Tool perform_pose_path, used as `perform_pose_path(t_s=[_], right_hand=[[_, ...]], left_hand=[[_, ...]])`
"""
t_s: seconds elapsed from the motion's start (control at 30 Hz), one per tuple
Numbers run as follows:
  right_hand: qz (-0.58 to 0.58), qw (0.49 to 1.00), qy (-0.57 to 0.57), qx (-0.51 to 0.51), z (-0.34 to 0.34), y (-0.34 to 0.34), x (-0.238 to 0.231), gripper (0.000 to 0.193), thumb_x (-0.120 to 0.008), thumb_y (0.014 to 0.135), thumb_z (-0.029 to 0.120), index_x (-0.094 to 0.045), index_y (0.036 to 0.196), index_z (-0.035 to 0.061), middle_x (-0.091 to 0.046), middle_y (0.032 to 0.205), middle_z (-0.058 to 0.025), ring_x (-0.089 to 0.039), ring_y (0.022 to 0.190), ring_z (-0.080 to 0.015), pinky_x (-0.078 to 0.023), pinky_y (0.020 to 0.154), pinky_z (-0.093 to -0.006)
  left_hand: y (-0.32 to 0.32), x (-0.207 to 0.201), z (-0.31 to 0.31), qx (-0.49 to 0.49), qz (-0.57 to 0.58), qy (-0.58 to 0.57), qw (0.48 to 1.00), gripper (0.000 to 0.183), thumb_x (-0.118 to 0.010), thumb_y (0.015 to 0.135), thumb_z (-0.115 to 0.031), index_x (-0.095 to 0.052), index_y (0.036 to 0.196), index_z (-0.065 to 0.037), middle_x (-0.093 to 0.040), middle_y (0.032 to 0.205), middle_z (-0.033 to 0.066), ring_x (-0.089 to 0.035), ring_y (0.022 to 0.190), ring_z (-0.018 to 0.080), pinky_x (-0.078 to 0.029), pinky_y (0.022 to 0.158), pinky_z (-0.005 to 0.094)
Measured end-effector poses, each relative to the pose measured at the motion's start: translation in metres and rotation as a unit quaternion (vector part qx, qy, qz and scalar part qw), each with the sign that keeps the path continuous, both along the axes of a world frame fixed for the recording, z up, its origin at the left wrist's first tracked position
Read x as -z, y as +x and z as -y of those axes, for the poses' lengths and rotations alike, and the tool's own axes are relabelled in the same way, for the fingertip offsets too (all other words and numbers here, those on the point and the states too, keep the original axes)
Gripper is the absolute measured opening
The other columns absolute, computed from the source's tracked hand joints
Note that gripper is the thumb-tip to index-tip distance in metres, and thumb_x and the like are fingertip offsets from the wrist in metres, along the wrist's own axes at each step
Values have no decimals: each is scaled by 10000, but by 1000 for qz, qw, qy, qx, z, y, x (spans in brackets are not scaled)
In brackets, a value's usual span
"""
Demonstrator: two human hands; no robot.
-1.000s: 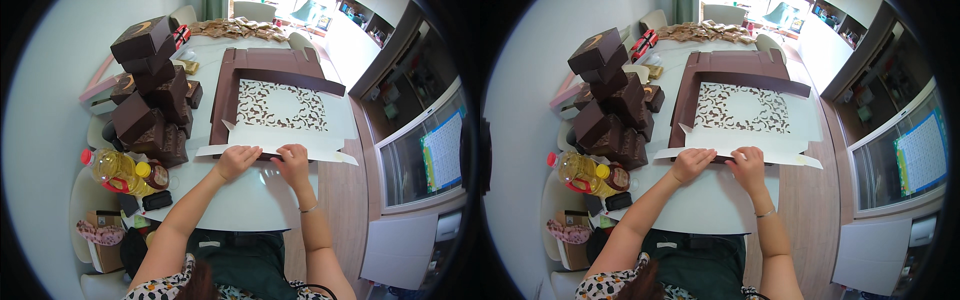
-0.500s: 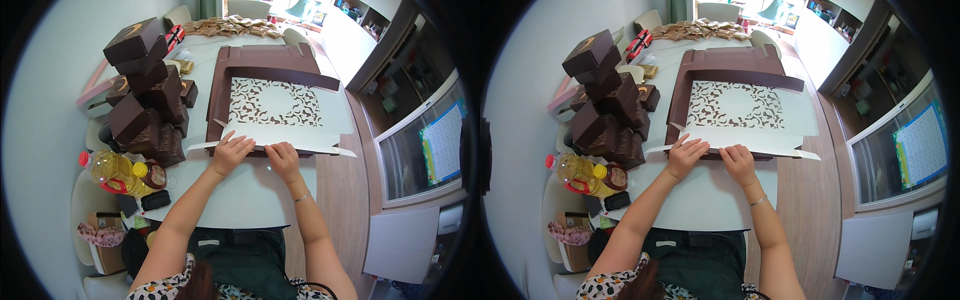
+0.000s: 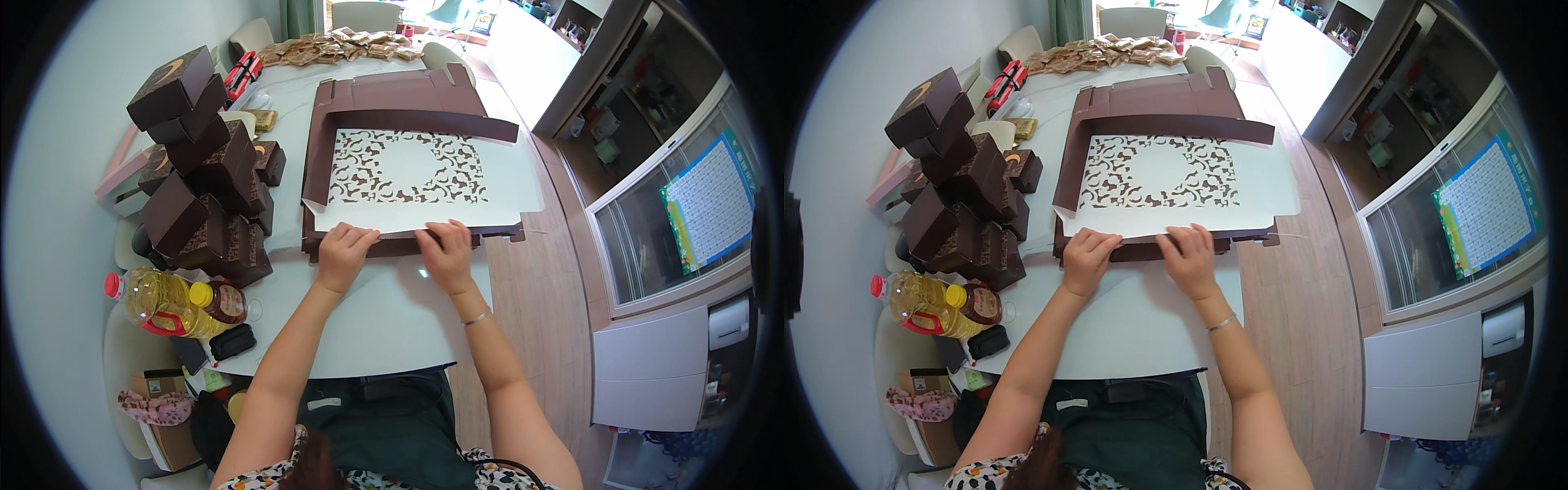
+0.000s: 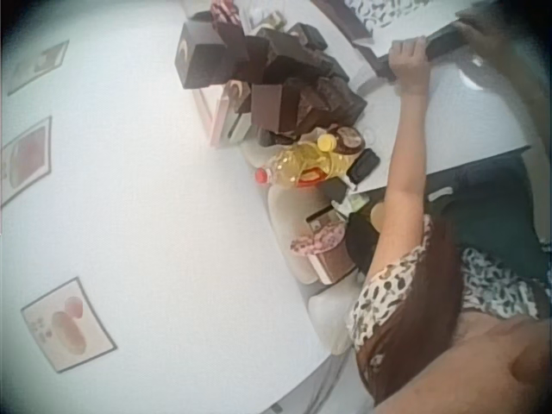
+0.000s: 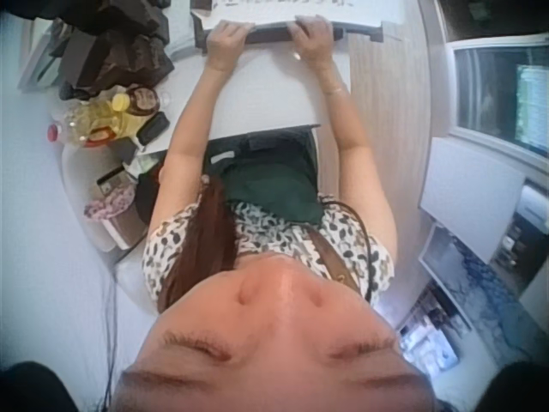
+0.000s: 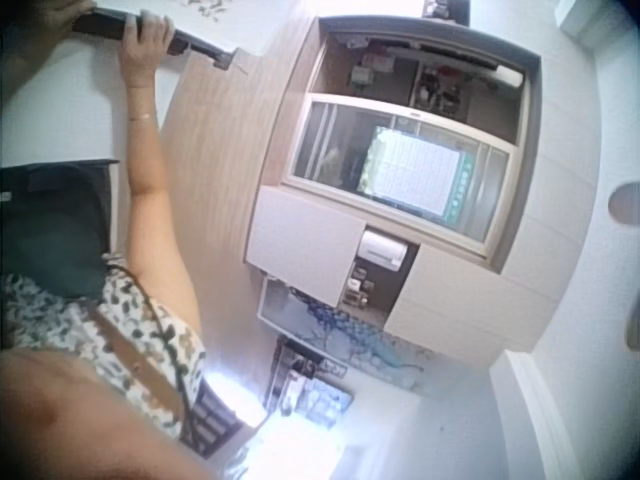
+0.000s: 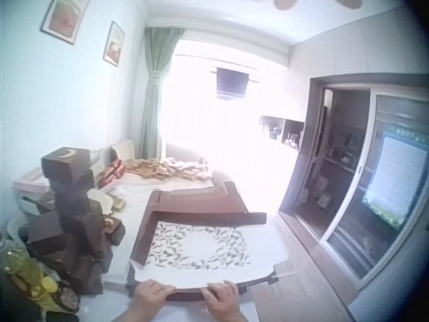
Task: The person assembles a brown cardboard box by folding and tucking the flaps of a flat sheet into place. They then insert a white decorative insert with a cutout pattern into the box and place a matching lid on top.
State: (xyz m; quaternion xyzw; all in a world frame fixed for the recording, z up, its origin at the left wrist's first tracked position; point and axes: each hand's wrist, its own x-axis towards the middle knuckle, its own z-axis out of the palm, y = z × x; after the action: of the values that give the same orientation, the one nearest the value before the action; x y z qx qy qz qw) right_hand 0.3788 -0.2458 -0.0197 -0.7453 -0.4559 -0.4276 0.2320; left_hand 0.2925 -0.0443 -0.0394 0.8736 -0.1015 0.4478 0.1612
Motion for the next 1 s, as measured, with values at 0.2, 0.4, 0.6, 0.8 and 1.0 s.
perform_pose_path(t_s=[0.2,0.4,0.6,0.8,1.0], right_hand=[[-51,998,-25,-22,25,17,10,153,-679,725,36,-667,860,106,-609,823,-4,-595,787,-177,-480,716,-322],[-129,987,-81,-49,43,20,1,154,-696,723,27,-660,857,93,-617,813,-14,-594,781,-194,-468,690,-334],[-86,996,-2,8,76,20,-6,176,-732,737,51,-656,892,87,-628,866,-26,-593,846,-234,-470,738,-397],[-98,995,-27,16,100,29,-5,166,-739,741,70,-647,879,84,-613,847,-24,-566,814,-233,-456,726,-382],[-161,985,-60,-26,103,44,-1,124,-726,746,74,-624,816,83,-577,791,-24,-544,770,-224,-428,678,-348]], left_hand=[[3,-4,8,14,-9,25,1000,166,-739,713,-105,-676,867,-107,-637,799,-27,-581,733,168,-492,603,306],[7,-5,28,24,-14,53,998,183,-772,690,-136,-664,833,-102,-622,760,-20,-573,700,167,-475,569,299],[6,2,46,19,-3,40,999,156,-755,711,-143,-647,822,-122,-576,715,-28,-552,678,161,-461,554,294],[8,-3,56,9,-43,17,999,121,-732,741,-155,-622,783,-130,-536,691,-12,-527,646,177,-449,525,317],[13,-3,56,26,-84,-8,996,92,-713,785,-168,-629,787,-133,-529,690,-1,-524,642,193,-448,516,326]])
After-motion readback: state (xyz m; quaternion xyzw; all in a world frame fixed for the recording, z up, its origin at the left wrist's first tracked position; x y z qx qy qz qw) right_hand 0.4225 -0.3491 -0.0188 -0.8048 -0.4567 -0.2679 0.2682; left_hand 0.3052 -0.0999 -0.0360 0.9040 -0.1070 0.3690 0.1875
